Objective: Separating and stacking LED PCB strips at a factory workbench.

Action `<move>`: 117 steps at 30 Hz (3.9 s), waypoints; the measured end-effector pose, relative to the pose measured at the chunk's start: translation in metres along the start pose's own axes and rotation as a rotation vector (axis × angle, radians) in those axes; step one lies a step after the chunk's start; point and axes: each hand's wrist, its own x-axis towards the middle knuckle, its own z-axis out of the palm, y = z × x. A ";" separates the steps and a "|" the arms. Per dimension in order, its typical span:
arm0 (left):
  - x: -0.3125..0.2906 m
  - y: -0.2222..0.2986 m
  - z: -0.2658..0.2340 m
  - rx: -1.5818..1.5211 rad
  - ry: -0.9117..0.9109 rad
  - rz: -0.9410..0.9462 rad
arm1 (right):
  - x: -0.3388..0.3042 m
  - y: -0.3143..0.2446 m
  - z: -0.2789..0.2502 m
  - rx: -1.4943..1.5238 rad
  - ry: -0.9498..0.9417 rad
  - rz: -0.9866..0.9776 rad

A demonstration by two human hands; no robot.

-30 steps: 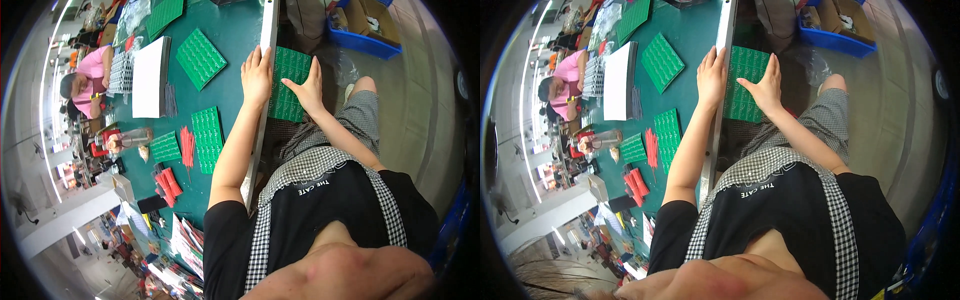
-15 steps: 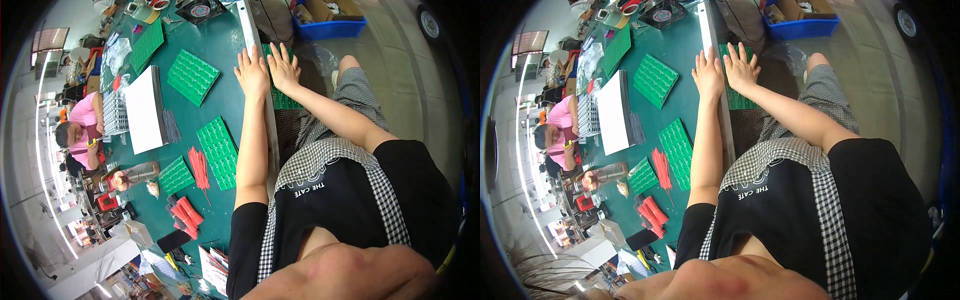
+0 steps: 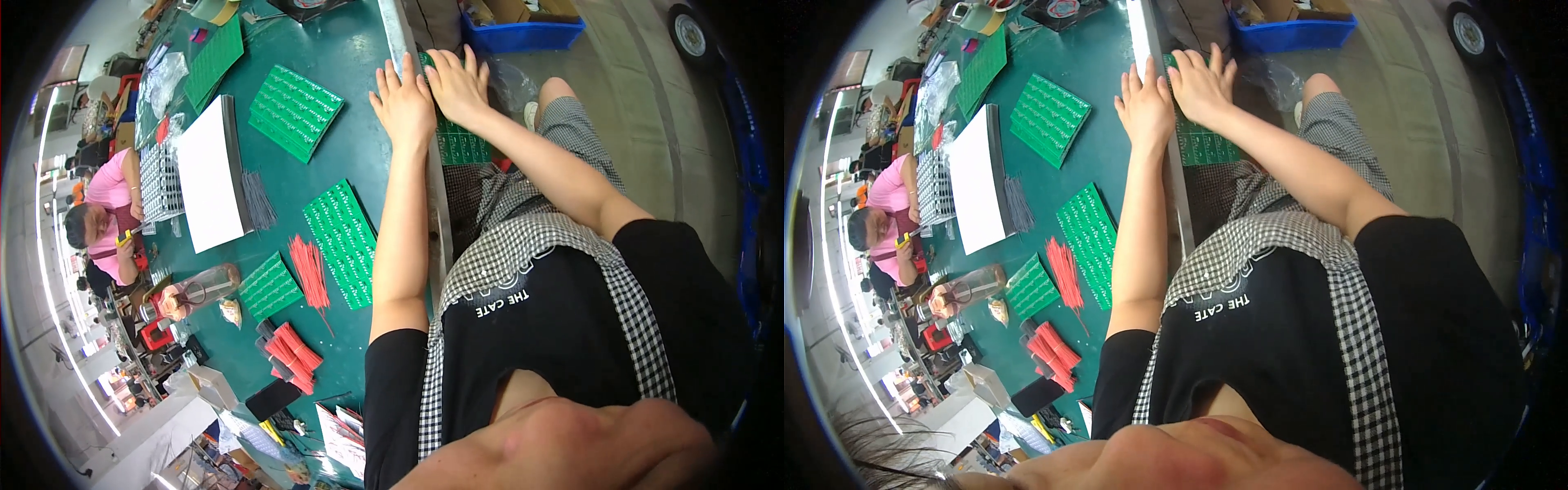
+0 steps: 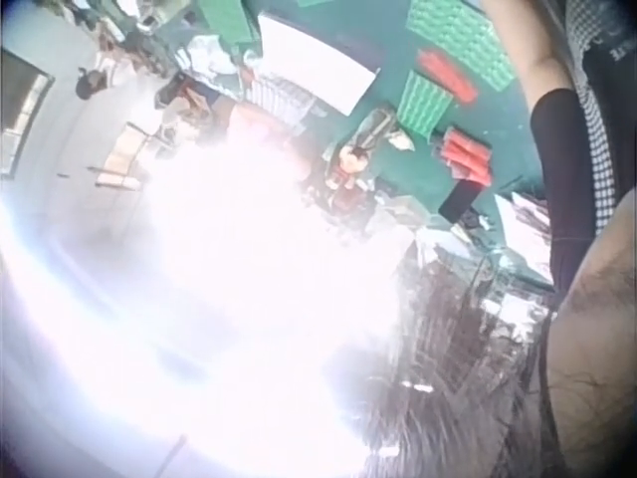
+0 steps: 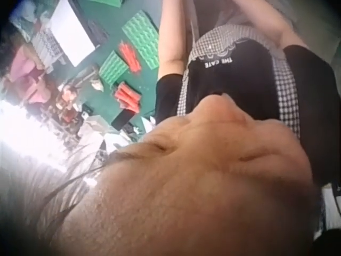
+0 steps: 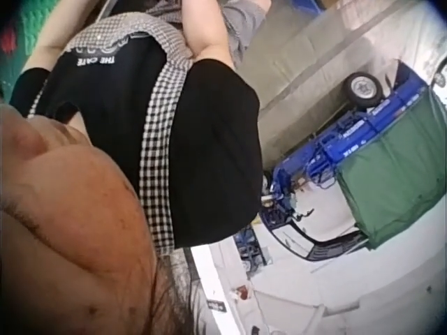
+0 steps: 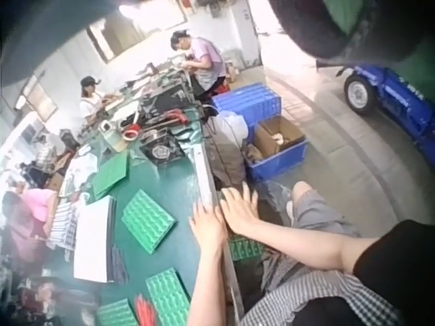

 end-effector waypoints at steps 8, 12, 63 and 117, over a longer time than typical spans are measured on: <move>0.004 0.010 0.001 0.046 -0.018 0.002 | 0.066 0.010 0.004 0.218 -0.086 0.240; 0.005 0.013 0.001 0.035 -0.020 0.000 | 0.073 0.007 0.016 0.239 0.004 0.348; -0.048 0.056 -0.040 -0.258 -0.096 -0.125 | 0.026 0.026 -0.062 0.419 -0.386 -0.171; 0.006 0.007 -0.007 0.059 -0.077 -0.068 | 0.049 0.009 0.036 0.511 -0.033 0.105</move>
